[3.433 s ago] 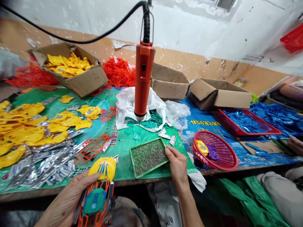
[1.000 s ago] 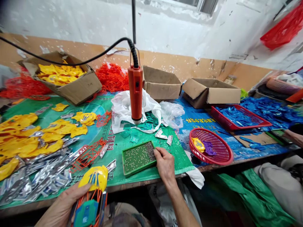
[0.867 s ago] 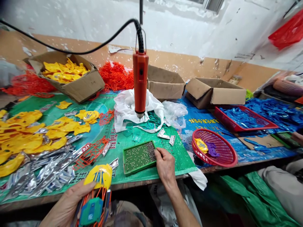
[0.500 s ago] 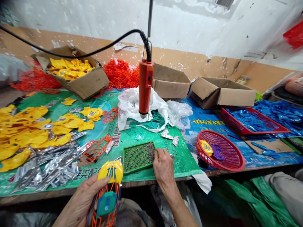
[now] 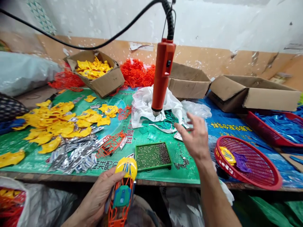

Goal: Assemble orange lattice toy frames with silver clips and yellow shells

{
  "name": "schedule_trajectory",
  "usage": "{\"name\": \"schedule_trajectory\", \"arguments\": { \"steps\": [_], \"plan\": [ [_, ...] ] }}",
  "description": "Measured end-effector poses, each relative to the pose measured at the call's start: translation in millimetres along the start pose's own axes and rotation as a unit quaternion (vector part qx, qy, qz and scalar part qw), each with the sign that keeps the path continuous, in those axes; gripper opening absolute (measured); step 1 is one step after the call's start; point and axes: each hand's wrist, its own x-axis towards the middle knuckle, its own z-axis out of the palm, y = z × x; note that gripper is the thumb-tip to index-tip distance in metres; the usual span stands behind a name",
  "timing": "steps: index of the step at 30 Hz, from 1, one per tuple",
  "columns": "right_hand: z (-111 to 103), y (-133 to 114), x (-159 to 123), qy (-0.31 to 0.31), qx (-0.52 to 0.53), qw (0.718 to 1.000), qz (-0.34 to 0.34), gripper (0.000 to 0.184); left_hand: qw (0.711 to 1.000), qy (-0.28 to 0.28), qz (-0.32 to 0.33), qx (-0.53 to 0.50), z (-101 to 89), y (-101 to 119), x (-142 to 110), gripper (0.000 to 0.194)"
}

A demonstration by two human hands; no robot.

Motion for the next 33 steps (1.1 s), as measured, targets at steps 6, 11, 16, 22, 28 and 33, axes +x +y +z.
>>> {"name": "schedule_trajectory", "arguments": {
  "steps": [6, 11, 16, 22, 28, 33],
  "plan": [
    [32, -17, 94, -0.067, 0.216, 0.971, -0.072, 0.097, 1.0, -0.012, 0.0, -0.022, -1.6, -3, 0, 0.024],
    [59, -77, 99, -0.254, 0.45, 0.856, 0.011, 0.07, 1.0, -0.004, -0.002, -0.006, -9.7, -7, 4, 0.025],
    [58, -102, 73, -0.214, 0.461, 0.86, 0.051, 0.036, 1.0, -0.017, -0.012, 0.005, -14.6, -8, 8, 0.024],
    [49, -80, 16, -0.104, 0.365, 0.92, 0.092, 0.031, 0.999, -0.038, -0.035, 0.003, -7.9, -10, 7, 0.029],
    [45, -71, -18, -0.059, 0.382, 0.917, 0.099, 0.019, 0.998, -0.029, -0.044, -0.014, -2.9, -14, 5, 0.03],
    [46, -70, -24, -0.064, 0.411, 0.903, 0.109, 0.024, 0.998, -0.03, -0.046, -0.006, -1.0, -16, 5, 0.031]
  ]
}}
